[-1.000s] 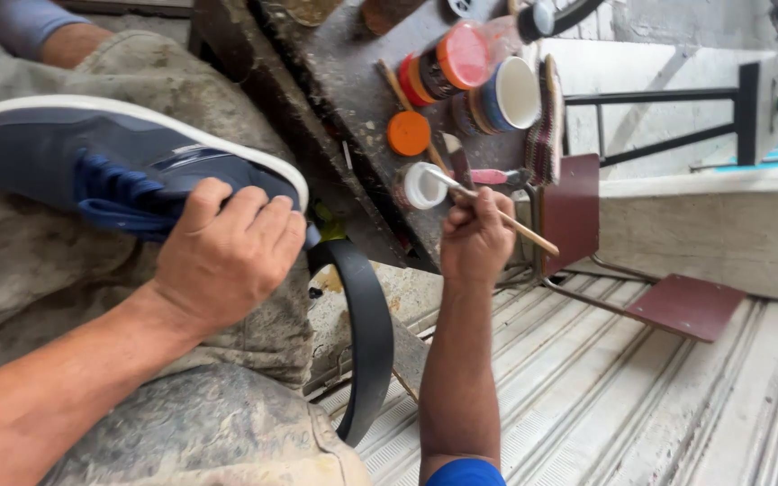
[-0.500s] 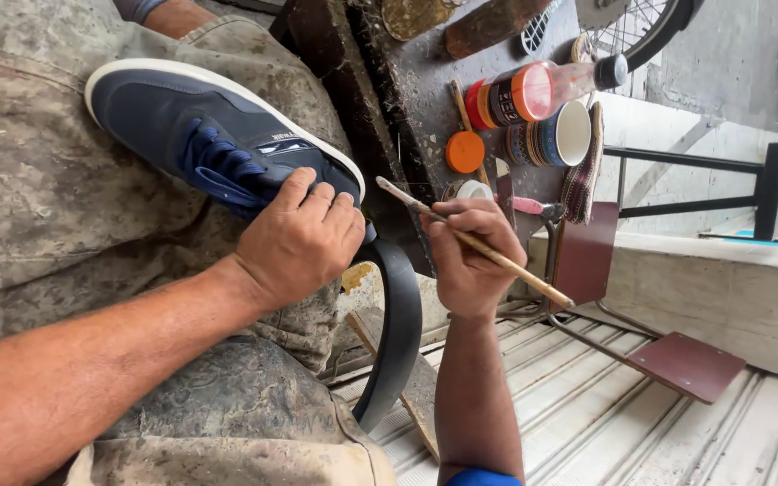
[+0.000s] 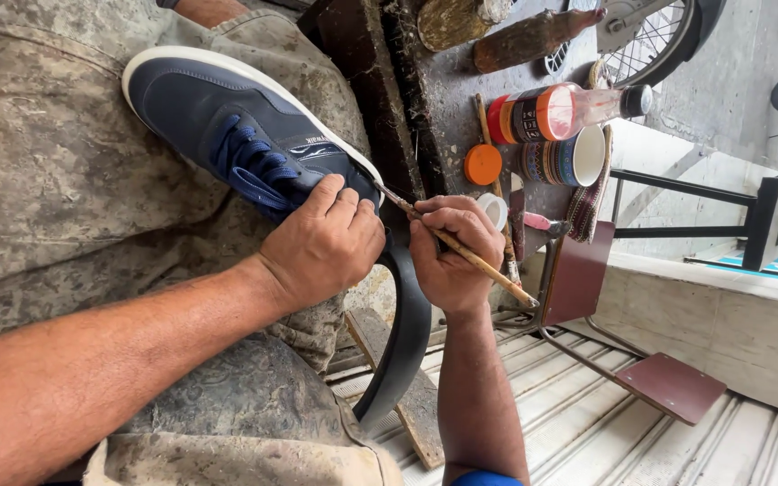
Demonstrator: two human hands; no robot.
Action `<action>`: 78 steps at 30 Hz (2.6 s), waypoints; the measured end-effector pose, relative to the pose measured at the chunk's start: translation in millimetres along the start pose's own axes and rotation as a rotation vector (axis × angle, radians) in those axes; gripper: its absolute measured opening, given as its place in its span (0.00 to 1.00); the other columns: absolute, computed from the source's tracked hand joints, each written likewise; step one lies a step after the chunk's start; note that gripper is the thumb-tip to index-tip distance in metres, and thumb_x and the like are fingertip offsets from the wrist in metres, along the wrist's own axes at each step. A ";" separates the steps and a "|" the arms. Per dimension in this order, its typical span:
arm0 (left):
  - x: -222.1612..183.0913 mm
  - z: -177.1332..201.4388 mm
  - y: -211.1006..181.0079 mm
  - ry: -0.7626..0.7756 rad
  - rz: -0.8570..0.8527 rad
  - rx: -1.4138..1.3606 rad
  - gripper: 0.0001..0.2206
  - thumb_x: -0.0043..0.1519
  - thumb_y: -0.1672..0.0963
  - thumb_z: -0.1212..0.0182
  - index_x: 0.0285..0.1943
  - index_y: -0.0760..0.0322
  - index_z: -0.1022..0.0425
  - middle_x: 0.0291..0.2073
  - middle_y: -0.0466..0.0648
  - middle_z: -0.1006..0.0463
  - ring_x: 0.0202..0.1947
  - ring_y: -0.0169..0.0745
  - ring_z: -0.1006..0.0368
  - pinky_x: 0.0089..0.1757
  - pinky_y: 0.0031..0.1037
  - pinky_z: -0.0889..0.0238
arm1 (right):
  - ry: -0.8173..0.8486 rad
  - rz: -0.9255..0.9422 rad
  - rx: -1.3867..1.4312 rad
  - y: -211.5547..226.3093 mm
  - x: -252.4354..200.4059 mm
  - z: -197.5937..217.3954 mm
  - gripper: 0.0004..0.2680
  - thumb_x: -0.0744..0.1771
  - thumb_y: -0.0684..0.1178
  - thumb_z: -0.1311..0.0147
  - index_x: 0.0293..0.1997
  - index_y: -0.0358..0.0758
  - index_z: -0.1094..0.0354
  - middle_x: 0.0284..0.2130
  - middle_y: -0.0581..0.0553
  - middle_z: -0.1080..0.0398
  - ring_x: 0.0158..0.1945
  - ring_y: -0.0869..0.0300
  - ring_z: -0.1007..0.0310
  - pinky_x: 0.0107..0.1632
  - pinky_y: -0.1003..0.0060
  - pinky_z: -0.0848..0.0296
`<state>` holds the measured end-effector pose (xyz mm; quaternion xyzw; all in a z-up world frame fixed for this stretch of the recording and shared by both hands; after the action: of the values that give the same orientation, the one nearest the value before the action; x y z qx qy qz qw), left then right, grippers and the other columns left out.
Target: Applying adhesive to shoe soles and uppers with a brush and pressing them together to repair the bond.
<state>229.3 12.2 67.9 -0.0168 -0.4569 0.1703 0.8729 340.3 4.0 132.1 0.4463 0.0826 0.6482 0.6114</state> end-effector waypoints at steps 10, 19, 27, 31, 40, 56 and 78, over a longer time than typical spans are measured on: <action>-2.0 0.7 -1.3 0.000 -0.023 -0.003 0.03 0.60 0.64 0.41 0.35 0.75 0.23 0.29 0.64 0.27 0.31 0.59 0.30 0.51 0.52 0.35 | 0.018 0.090 -0.164 13.8 -2.2 -13.7 0.05 0.62 0.34 0.36 0.28 0.34 0.27 0.28 0.36 0.24 0.30 0.46 0.21 0.33 0.56 0.21; -1.5 4.0 -0.6 -0.010 -0.022 -0.001 0.03 0.59 0.65 0.42 0.35 0.76 0.23 0.30 0.64 0.27 0.31 0.59 0.30 0.50 0.52 0.34 | 0.033 0.184 -0.243 26.2 -5.1 -22.1 0.05 0.62 0.33 0.39 0.27 0.37 0.25 0.29 0.38 0.24 0.30 0.46 0.20 0.34 0.56 0.21; -4.6 2.1 2.0 -0.039 -0.008 -0.004 0.04 0.60 0.64 0.42 0.33 0.76 0.23 0.29 0.64 0.28 0.30 0.59 0.31 0.50 0.52 0.34 | 0.051 0.293 -0.362 45.0 -9.9 -31.8 0.05 0.61 0.33 0.40 0.27 0.39 0.25 0.28 0.40 0.25 0.27 0.47 0.21 0.32 0.57 0.21; -2.1 6.5 0.9 -0.042 -0.013 -0.012 0.05 0.60 0.64 0.43 0.32 0.76 0.23 0.29 0.63 0.28 0.30 0.58 0.30 0.50 0.51 0.33 | 0.049 0.350 -0.358 52.2 -11.8 -31.5 0.05 0.61 0.33 0.41 0.28 0.38 0.25 0.29 0.39 0.24 0.28 0.46 0.21 0.31 0.56 0.21; -1.1 10.6 1.1 -0.059 -0.011 -0.039 0.05 0.62 0.64 0.43 0.33 0.75 0.24 0.29 0.63 0.28 0.30 0.59 0.30 0.49 0.51 0.33 | -0.068 0.310 -0.264 50.1 -14.0 -4.8 0.04 0.62 0.33 0.39 0.27 0.35 0.25 0.28 0.37 0.24 0.26 0.48 0.21 0.32 0.59 0.22; -1.8 11.5 0.8 -0.042 -0.025 -0.032 0.05 0.62 0.64 0.42 0.34 0.74 0.24 0.30 0.63 0.26 0.32 0.58 0.30 0.49 0.50 0.34 | 0.030 0.207 -0.134 29.9 -5.4 -13.8 0.05 0.61 0.31 0.40 0.27 0.34 0.25 0.28 0.36 0.24 0.27 0.45 0.21 0.33 0.55 0.22; -3.4 15.9 1.1 -0.056 -0.029 -0.026 0.06 0.63 0.63 0.43 0.33 0.72 0.24 0.31 0.62 0.25 0.33 0.57 0.28 0.48 0.49 0.32 | 0.084 -0.007 0.123 -8.6 8.4 -4.6 0.06 0.62 0.29 0.38 0.26 0.30 0.30 0.29 0.30 0.24 0.29 0.47 0.20 0.32 0.57 0.21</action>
<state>214.4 10.1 74.3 -0.0169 -0.4833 0.1521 0.8619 344.6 15.3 127.8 0.4551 0.1496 0.6579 0.5810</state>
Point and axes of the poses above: each hand's wrist, its own x-axis towards the middle knuckle, its own z-axis out of the back of the hand, y = z × x, the point moved 10 cm from there along x, towards the middle knuckle
